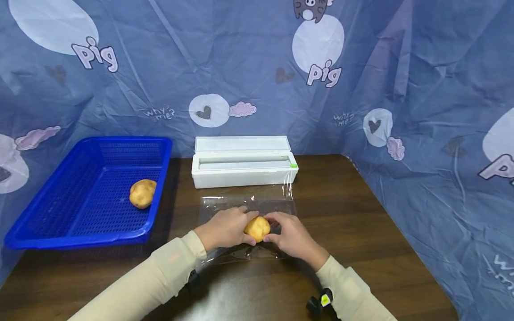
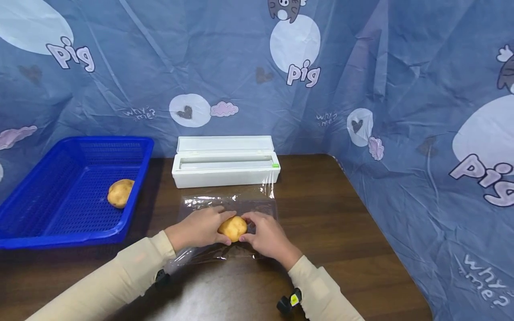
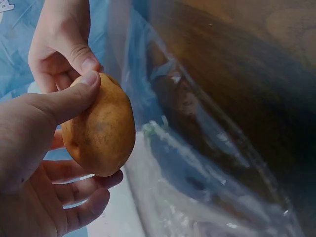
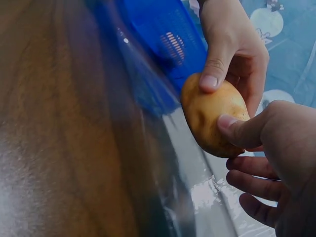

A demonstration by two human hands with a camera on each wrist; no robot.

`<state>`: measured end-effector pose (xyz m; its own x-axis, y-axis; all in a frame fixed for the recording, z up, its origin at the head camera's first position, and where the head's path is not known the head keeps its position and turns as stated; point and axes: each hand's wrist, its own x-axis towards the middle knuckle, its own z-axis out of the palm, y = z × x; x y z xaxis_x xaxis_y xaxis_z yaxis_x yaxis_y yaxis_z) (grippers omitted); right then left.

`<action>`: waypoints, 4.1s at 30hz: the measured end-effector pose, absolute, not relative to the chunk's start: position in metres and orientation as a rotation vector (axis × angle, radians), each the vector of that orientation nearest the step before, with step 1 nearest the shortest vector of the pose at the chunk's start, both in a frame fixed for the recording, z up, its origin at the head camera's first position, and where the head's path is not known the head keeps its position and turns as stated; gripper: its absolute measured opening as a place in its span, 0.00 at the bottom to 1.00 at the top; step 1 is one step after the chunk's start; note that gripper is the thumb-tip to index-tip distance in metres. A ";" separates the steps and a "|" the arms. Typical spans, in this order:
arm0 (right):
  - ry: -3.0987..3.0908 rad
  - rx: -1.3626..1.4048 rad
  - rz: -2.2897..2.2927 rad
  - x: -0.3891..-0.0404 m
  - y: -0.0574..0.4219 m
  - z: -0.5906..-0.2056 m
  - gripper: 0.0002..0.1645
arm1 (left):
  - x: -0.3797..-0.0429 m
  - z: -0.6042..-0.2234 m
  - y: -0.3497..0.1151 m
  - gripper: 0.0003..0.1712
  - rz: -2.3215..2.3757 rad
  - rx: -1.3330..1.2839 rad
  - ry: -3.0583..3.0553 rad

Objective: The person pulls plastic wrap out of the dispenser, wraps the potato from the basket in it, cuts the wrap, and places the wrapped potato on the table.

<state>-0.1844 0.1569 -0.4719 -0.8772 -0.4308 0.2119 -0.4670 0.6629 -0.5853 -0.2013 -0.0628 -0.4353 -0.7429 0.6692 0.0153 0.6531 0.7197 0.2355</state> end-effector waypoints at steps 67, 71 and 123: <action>-2.308 1.110 0.214 -0.170 0.160 -0.504 0.06 | -0.176 -0.492 -0.067 0.23 0.501 1.532 3.122; -2.449 1.082 0.308 -0.171 0.162 -0.494 0.11 | -0.178 -0.490 -0.067 0.24 0.550 1.495 3.109; -3.096 1.018 1.413 -0.280 0.145 -0.446 0.18 | -0.289 -0.446 -0.085 0.20 1.276 0.716 2.070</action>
<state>-0.2805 0.1449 -0.4460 -0.7596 -0.6374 -0.1291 -0.3201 0.5392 -0.7790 -0.2886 -0.0846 -0.4461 -0.6765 0.7070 -0.2062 0.1335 0.3930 0.9098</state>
